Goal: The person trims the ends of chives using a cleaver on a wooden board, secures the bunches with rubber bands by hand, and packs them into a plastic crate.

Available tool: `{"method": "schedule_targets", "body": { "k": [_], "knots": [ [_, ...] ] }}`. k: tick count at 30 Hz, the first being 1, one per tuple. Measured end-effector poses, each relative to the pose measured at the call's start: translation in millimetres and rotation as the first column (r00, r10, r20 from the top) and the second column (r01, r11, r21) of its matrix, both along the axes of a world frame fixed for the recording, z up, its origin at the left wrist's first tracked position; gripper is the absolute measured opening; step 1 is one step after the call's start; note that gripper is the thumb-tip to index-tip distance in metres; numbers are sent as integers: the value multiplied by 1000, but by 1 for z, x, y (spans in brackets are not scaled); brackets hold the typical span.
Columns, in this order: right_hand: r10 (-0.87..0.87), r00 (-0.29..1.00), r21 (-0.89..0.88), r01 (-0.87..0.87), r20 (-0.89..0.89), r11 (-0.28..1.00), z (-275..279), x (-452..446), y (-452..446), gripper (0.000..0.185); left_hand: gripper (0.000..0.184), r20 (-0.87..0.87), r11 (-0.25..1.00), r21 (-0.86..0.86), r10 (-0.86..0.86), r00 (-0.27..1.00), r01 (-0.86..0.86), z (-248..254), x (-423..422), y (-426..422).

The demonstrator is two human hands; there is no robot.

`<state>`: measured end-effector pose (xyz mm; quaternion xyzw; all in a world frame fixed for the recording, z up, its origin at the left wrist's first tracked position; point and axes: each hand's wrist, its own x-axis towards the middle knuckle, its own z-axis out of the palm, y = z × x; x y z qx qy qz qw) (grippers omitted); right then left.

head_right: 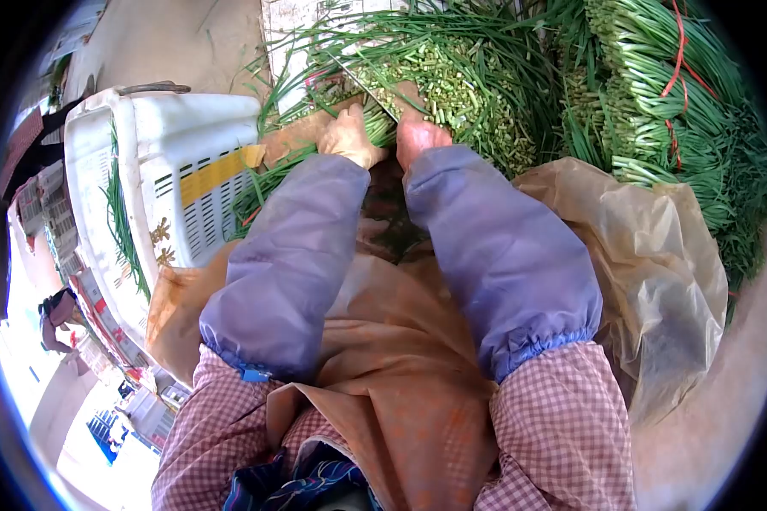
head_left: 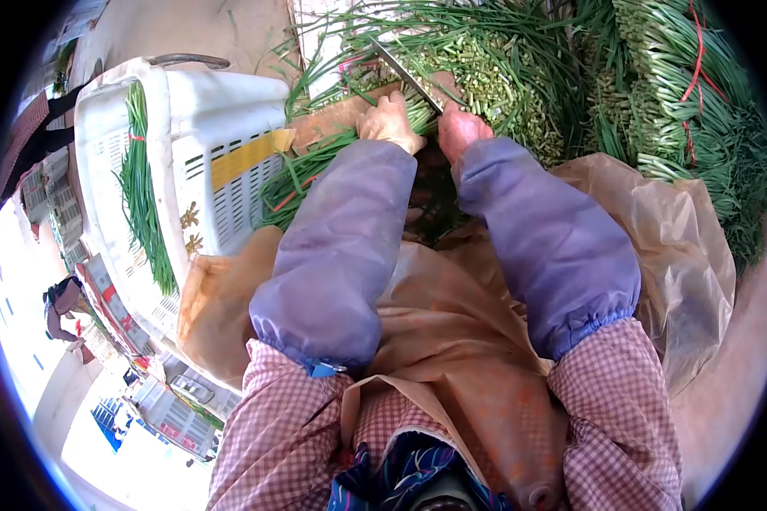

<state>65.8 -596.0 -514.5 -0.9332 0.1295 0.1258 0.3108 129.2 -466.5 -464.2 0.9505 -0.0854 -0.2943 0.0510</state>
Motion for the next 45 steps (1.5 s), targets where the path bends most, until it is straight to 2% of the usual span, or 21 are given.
{"method": "schedule_targets", "body": {
  "k": [3, 6, 9, 13, 14, 17, 19, 21, 23, 24, 25, 26, 27, 29, 31, 33, 35, 37, 41, 43, 45],
  "knots": [
    [57, 994, 14, -56, -97, 998, 17, -1, -5, 38, 84, -9, 999, -30, 13, 1000, -14, 3, 1, 3],
    [118, 988, -42, -122, -97, 992, -18, -54, -16, 22, 95, -39, 1000, -12, 0, 999, -1, 7, 1, 4],
    [41, 969, -82, -63, -244, 995, 23, -57, -21, 18, 115, 1, 997, -71, -4, 1000, 4, 10, -7, 9],
    [26, 985, 46, -19, -168, 999, 5, -43, -25, 24, 125, 188, 1000, 15, -30, 982, 27, 16, -35, 25],
    [-23, 995, 30, 26, -99, 999, 7, -34, -15, 24, 127, 69, 998, 69, 4, 998, -9, 17, -36, 29],
    [-164, 986, 25, 165, -33, 986, 2, -16, -10, 24, 124, 125, 989, 151, -23, 992, 4, 26, -47, 37],
    [-163, 987, 69, 162, 10, 984, 16, -21, -42, 26, 108, 60, 994, 45, 100, 993, -102, 31, -43, 49],
    [-181, 975, 45, 188, -132, 981, 11, -30, -86, 34, 103, 52, 986, -57, 159, 986, -156, 39, -37, 59],
    [-210, 974, -226, 186, -88, 956, 46, -39, -98, 48, 105, 43, 942, -239, 254, 966, -237, 85, -25, 49],
    [-188, 978, -161, 171, -92, 972, 66, -38, -102, 66, 107, 31, 905, -338, 286, 958, -259, 99, -19, 49],
    [-172, 984, 45, 170, 36, 984, 66, -34, -98, 74, 109, 18, 858, -432, 316, 949, -277, 111, -13, 50],
    [-173, 970, 248, 127, 169, 960, 66, -27, -93, 84, 106, 180, 724, -685, 276, 944, -81, 85, -6, 59],
    [-130, 977, 482, 33, 169, 875, 83, -15, -82, 95, 104, 64, 578, -803, 327, 943, -146, 106, -2, 55],
    [14, 899, 539, -274, 437, 797, 120, -7, -47, 106, 101, -173, 231, -937, 341, 924, -261, 161, -6, 47],
    [165, 791, 439, -485, 590, 756, 158, -6, -21, 114, 84, -351, 66, -922, 276, 895, -382, 197, -9, 53],
    [88, 754, 552, -550, 651, 627, 191, -18, -1, 111, 77, -460, -162, -885, 165, 873, -436, 242, -32, 56],
    [-85, 877, 810, -395, 473, 433, 248, -46, 18, 105, 72, -419, -264, -882, 59, 906, -390, 271, -52, 64],
    [-142, 817, 697, -370, 559, 614, 253, -58, 29, 92, 76, -376, -171, -915, 44, 925, -364, 285, -63, 82],
    [-175, 674, 485, -302, 717, 821, 272, -82, 58, 83, 98, -125, -222, -971, 141, 982, -92, 300, -94, 101],
    [-130, 642, 356, -236, 756, 904, 284, -95, 73, 84, 97, -141, -189, -979, 328, 934, -81, 293, -120, 101],
    [-33, 667, 313, -305, 745, 900, 285, -105, 83, 89, 81, -160, -237, -969, 409, 898, -64, 297, -135, 96]
  ]
}}
